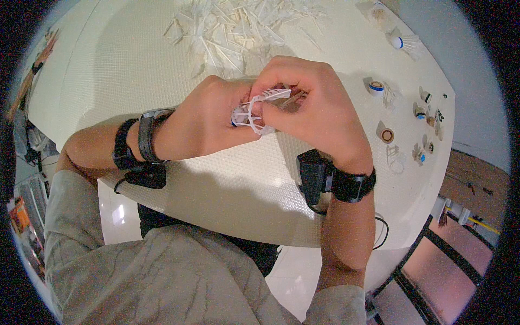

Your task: The person inserts white feathers into the holes of a shuttlecock base by hand, securing them one by one until a full ring is formed.

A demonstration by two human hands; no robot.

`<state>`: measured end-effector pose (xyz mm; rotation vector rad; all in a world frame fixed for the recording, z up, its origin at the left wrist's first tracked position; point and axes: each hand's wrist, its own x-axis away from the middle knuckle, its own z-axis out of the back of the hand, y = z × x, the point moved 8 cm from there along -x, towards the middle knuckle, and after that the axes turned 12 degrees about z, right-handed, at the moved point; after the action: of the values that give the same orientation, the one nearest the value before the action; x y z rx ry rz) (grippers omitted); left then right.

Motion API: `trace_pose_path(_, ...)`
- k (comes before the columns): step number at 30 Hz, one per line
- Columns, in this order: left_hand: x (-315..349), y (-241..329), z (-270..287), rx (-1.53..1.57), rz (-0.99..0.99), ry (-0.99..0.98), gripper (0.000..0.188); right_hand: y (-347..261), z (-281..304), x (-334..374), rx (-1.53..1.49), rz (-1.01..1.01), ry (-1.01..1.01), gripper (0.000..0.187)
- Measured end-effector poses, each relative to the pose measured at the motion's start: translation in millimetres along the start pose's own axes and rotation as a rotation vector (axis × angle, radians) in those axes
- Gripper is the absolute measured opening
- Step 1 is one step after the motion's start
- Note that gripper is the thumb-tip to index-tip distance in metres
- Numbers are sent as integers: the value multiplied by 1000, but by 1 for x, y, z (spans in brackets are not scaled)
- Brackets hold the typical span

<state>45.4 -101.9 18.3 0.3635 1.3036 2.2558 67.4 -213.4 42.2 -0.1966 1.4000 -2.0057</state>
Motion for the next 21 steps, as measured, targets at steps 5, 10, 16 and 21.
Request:
trace_pose_path(5, 0, 0, -1, -22, 17, 5, 27, 0, 3, 0, 66, 28, 15, 12)
trace_pose_path(10, -2, 0, -1, -37, 5, 24, 29, -3, 7, 0, 173, 9, 28, 14)
trace_pose_path(16, -1, 2, 0, -46, 7, 28, 30, -5, 3, 0, 200, 75, 13, 11)
trace_pose_path(21, -1, 0, 0, -42, -8, 28, 29, 10, 0, 5, -2, -50, 48, 6)
